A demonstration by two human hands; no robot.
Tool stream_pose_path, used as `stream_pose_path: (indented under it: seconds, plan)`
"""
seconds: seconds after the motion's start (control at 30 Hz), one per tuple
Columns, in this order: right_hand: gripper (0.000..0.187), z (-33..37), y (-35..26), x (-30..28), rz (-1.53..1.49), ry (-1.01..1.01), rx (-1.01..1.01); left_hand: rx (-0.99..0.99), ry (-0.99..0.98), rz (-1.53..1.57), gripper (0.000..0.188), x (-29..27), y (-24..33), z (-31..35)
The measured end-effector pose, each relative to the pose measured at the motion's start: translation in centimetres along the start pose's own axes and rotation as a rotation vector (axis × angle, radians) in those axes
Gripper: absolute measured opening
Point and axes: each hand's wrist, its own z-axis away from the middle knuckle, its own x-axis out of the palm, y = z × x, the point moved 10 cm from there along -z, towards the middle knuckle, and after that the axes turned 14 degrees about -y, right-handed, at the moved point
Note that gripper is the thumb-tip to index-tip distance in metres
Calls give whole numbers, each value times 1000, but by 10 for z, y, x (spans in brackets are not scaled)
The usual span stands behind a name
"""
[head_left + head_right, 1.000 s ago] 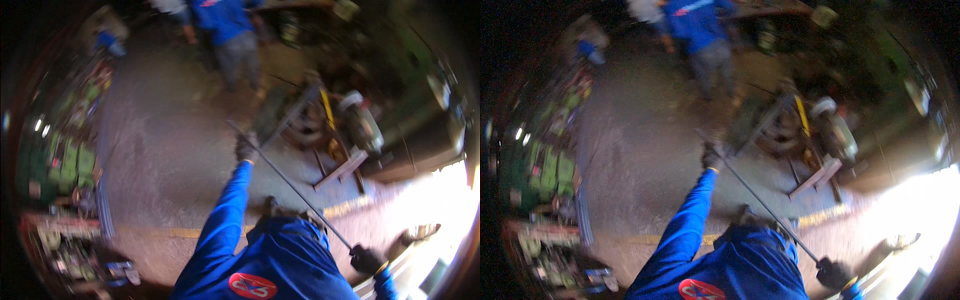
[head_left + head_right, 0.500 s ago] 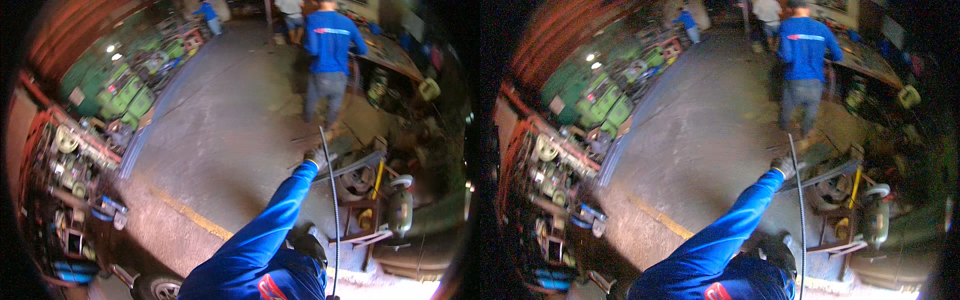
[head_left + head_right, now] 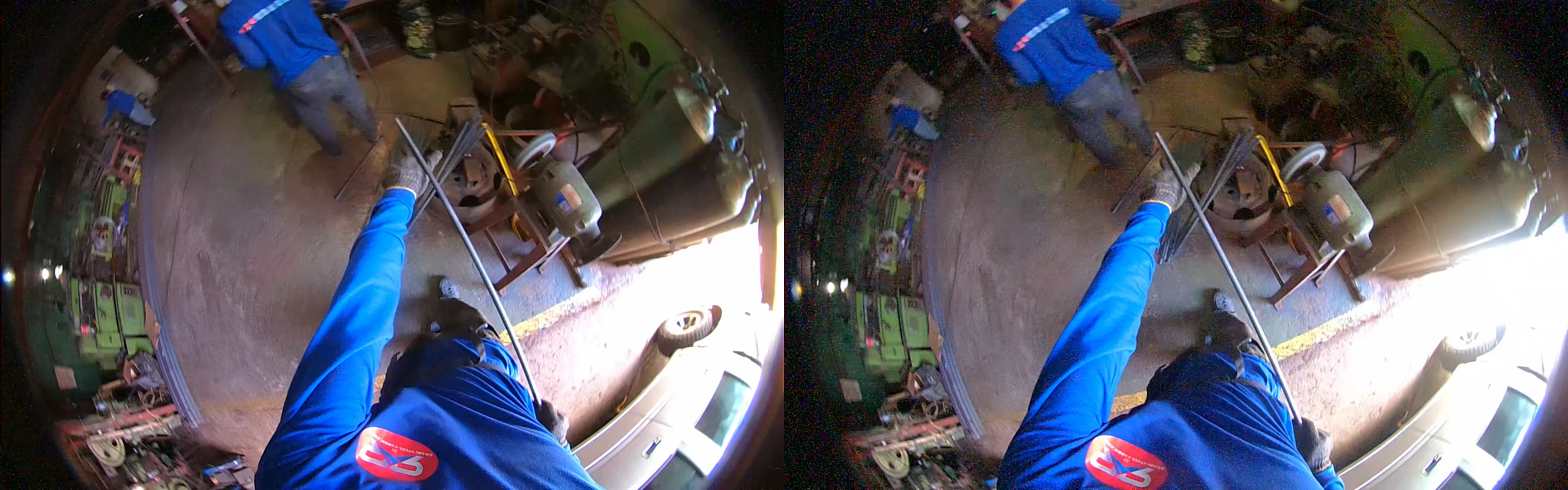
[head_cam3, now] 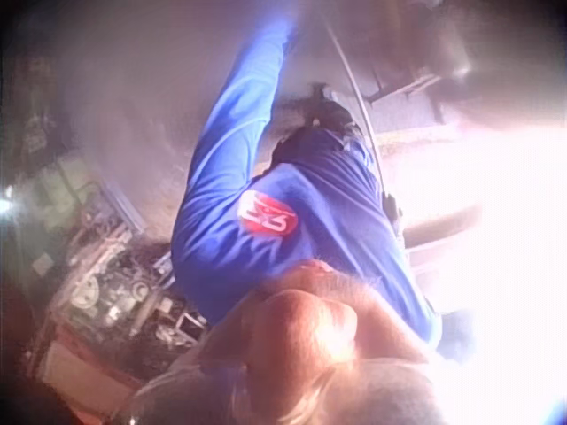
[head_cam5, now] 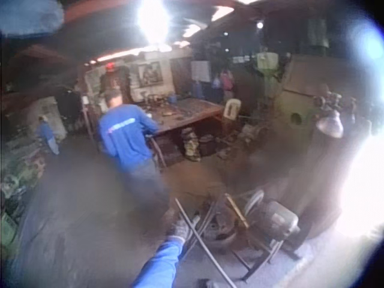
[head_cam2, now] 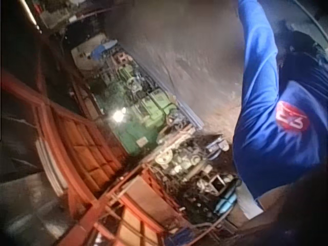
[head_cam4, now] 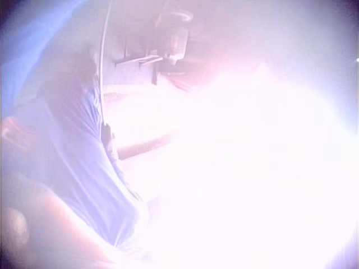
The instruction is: The person uses a bench grinder to deburr and smooth the ends of long metal rods. They hold each rod with both hands, pressing it against the spinning wheel to create sparks, then rotate the rod to treat different sides. After processing, the person places the rods into a pile on the floor.
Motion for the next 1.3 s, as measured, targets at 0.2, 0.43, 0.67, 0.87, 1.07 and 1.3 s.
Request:
stream_pose_path:
  seconds: [0.2, 0.43, 0.67, 0.87, 1.07, 1.3]
  plan:
    - [12, -79, -45, -22, -136, -12, 38, 16, -5, -115, 110, -1, 53, -56]
    - [10, -135, -82, -42, -100, -69, 90, 72, 0, -101, 100, -9, 76, -99]
    - [17, -182, -130, -27, -82, -31, -38, 266, -161, 25, 84, -10, 145, -89]
    - [22, -238, -199, -41, -228, -7, 46, 381, -126, 111, 81, -13, 87, -141]
    - [27, -276, -253, 4, -322, 51, 181, 570, -25, 82, 76, -45, 64, -162]
    - [56, -312, -256, 151, -834, -226, 241, 427, -240, 21, 58, -43, 30, -125]
